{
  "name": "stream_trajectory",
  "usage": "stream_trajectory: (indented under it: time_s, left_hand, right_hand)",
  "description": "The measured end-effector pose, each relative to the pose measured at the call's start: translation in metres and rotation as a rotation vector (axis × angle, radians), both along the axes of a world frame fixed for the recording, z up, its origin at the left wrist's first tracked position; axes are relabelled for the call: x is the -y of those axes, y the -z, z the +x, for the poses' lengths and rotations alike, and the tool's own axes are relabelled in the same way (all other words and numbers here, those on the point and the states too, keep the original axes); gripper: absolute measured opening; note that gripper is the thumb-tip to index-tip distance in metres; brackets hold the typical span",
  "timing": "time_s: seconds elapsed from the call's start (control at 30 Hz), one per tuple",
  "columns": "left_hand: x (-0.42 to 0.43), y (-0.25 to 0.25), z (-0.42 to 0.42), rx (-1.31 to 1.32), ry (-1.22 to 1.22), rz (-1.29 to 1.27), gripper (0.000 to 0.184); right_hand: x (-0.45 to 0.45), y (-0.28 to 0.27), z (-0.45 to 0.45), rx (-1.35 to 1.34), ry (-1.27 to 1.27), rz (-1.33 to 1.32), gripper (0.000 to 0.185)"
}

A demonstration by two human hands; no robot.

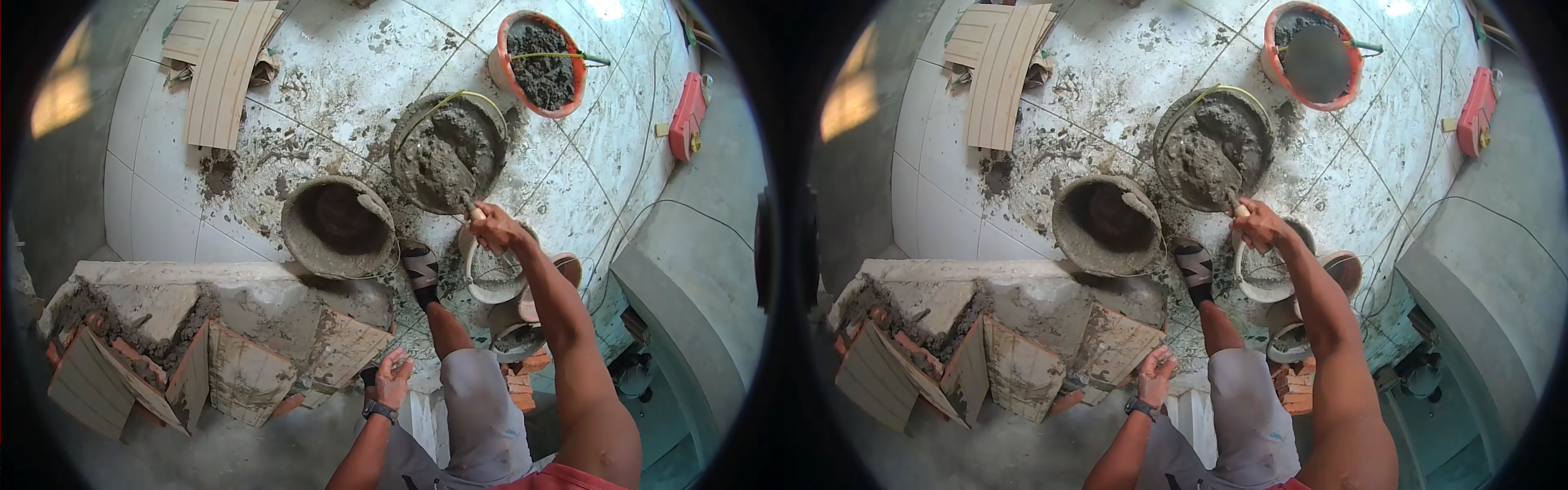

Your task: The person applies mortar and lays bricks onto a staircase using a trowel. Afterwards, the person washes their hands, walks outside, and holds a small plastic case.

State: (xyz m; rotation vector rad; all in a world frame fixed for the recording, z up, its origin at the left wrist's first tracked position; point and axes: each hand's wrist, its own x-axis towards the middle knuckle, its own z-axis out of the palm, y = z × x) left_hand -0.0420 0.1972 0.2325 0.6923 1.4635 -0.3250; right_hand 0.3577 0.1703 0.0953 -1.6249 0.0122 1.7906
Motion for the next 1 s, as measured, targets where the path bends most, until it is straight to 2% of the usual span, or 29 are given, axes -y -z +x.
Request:
stream_trajectory:
  time_s: [0.07, 0.3, 0.4, 0.47, 0.77, 0.9, 1.0]
  left_hand:
    - [0.003, 0.005, -0.005, -0.013, 0.118, 0.059, 0.043]
    - [0.001, 0.005, 0.003, 0.000, 0.043, 0.047, 0.042]
    - [-0.001, -0.002, 0.010, 0.015, 0.137, 0.073, 0.043]
    - [-0.005, -0.011, 0.018, -0.015, 0.104, 0.011, 0.043]
    - [0.013, 0.003, -0.009, 0.034, 0.076, 0.095, 0.047]
    - [0.011, -0.006, -0.010, 0.021, 0.060, 0.114, 0.047]
    - [0.017, -0.011, -0.015, 0.051, -0.054, 0.145, 0.049]
  right_hand:
    - [0.005, 0.002, -0.005, -0.035, 0.060, -0.011, 0.026]
    - [0.005, -0.010, -0.014, 0.126, 0.092, 0.039, 0.022]
    - [0.008, -0.012, -0.012, 0.164, 0.071, 0.010, 0.020]
    - [0.009, -0.016, -0.011, 0.164, 0.075, -0.010, 0.019]
    - [0.011, -0.042, -0.009, 0.169, 0.087, -0.039, 0.022]
    - [0.011, -0.071, -0.011, 0.180, 0.057, -0.021, 0.021]
    - [0.010, -0.105, -0.015, 0.203, -0.005, -0.015, 0.025]
